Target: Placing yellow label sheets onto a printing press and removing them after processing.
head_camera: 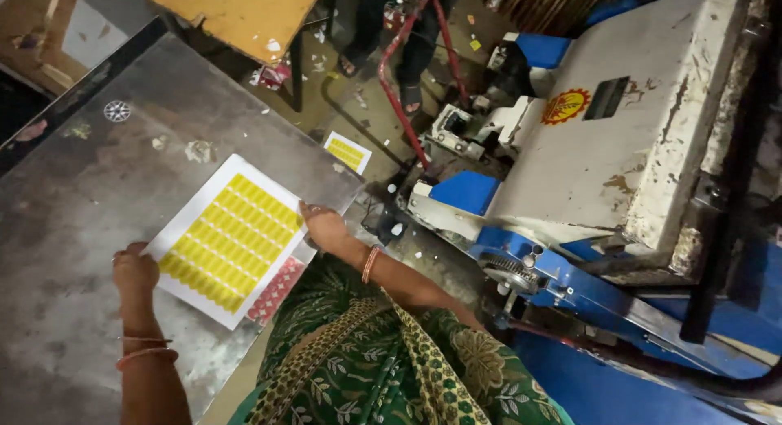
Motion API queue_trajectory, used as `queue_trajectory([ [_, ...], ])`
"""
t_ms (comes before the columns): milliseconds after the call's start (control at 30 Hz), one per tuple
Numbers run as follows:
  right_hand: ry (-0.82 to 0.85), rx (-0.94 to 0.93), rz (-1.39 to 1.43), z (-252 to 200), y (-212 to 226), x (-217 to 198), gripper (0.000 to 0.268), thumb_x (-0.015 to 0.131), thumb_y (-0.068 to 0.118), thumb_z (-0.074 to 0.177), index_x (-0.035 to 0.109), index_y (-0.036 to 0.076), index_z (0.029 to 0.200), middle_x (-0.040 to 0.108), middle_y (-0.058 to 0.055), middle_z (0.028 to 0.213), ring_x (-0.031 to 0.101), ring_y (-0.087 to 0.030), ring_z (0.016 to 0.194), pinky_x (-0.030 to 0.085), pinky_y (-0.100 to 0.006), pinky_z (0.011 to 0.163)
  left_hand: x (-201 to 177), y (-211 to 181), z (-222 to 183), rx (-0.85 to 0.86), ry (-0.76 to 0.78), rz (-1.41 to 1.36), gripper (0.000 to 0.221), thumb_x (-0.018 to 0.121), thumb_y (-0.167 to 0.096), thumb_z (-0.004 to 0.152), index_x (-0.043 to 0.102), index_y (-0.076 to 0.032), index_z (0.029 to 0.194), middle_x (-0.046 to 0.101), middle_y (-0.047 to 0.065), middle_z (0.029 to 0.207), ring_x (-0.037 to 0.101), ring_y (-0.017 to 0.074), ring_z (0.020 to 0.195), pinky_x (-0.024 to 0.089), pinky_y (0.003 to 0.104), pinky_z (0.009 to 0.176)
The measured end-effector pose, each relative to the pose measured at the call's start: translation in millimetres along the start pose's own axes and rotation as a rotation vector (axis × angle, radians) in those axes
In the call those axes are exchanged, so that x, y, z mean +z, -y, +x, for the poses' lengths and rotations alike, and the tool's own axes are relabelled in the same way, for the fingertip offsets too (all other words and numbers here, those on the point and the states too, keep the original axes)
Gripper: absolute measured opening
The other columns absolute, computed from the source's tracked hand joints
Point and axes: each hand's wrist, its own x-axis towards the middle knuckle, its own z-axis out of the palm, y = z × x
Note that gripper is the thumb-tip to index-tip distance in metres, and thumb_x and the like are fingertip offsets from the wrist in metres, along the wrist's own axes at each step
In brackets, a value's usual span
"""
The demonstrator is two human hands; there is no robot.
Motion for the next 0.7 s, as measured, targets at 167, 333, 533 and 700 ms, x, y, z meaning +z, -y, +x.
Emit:
queue_trajectory([
  [167,-0.151,-0.077,0.142,-31.7,-14.3,-71.3,0.073,0.075,0.008,0.072,0.052,0.004,0.142,0.066,-0.020,0.124,0.065,-0.039,0.108,0.052,-0.047,0.092,-12.4,-49.1,7.2,-0.240,-0.005,0.092,0.029,0.071,-0.023,0.090,0.073,-0.014,0.118,0.067,0.020,0.126,0.056,0.0435,0.119,0.045,0.058,0.096],
  [333,-0.338,0.107,0.359,-103.3,-132.0,-102.0,0.050,0.071,0.000,0.077,0.069,0.009,0.127,0.070,-0.013,0.117,0.069,-0.036,0.104,0.056,-0.041,0.090,-8.3,-196.1,-13.8,-0.127,-0.118,0.081,0.036,0.073,-0.029,0.097,0.066,-0.014,0.128,0.052,0.021,0.148,0.044,0.0446,0.135,0.041,0.063,0.100],
  [533,-1.085,0.315,1.043,-246.3,-312.4,-268.4,0.014,0.059,0.008,0.096,0.072,0.005,0.096,0.074,-0.007,0.095,0.069,-0.015,0.080,0.058,-0.031,0.067,24.5,-347.0,-11.4,0.031,0.049,-0.130,0.042,0.076,-0.032,0.093,0.070,-0.014,0.130,0.054,0.026,0.151,0.044,0.0489,0.135,0.040,0.064,0.102],
  [700,-1.620,0.371,0.529,-340.6,-355.0,-476.1,0.043,0.055,0.033,0.113,0.061,0.001,0.084,0.062,-0.003,0.078,0.049,-0.008,0.067,0.038,-0.023,0.064,16.6,-402.2,11.0,0.179,0.009,-0.232,0.036,0.078,-0.029,0.099,0.068,-0.012,0.129,0.061,0.028,0.125,0.052,0.0421,0.119,0.042,0.052,0.109],
])
